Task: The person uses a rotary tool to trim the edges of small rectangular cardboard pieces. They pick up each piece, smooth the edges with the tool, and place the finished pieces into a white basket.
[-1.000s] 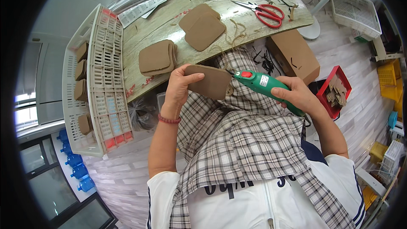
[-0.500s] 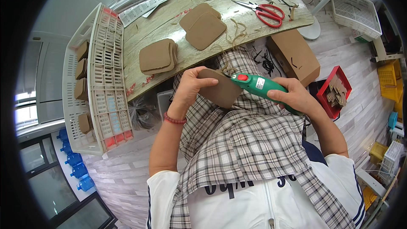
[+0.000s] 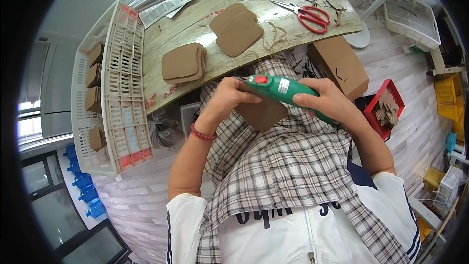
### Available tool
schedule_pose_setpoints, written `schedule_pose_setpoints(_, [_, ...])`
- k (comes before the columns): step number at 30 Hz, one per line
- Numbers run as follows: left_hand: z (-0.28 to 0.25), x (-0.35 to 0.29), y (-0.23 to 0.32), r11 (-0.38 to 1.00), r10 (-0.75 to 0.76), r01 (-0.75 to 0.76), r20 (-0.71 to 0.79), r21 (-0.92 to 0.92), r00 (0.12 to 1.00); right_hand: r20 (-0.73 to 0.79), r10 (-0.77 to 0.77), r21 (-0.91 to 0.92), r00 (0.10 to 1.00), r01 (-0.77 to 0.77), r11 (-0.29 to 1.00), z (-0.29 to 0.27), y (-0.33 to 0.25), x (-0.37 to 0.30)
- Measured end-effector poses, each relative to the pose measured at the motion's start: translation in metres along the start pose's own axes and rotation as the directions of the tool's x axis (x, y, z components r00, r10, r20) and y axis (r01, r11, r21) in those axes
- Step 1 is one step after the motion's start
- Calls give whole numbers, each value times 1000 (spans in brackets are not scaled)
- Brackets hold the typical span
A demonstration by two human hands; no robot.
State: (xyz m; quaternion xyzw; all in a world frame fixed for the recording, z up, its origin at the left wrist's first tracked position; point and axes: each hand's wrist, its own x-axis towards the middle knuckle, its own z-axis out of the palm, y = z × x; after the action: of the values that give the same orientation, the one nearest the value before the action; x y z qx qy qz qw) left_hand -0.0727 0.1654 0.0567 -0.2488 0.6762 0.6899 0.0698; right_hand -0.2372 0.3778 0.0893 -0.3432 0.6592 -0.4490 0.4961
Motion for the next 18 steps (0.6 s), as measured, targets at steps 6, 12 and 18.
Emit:
schedule_pose_setpoints(6, [-70,-27,6,932,127,-223,-319,-285,939,-158,44,62,986,-35,997,-12,9,-9])
schedule_pose_setpoints(12, [-135,-17,7,666,672,159,-679,728,295,-230,13,80,973,5,997,-19,24,-16])
schedule_pose_setpoints(18, [-39,55,20,228,799,179,-290,957,527,-296,12,60,955,6,998,-17,32,-10])
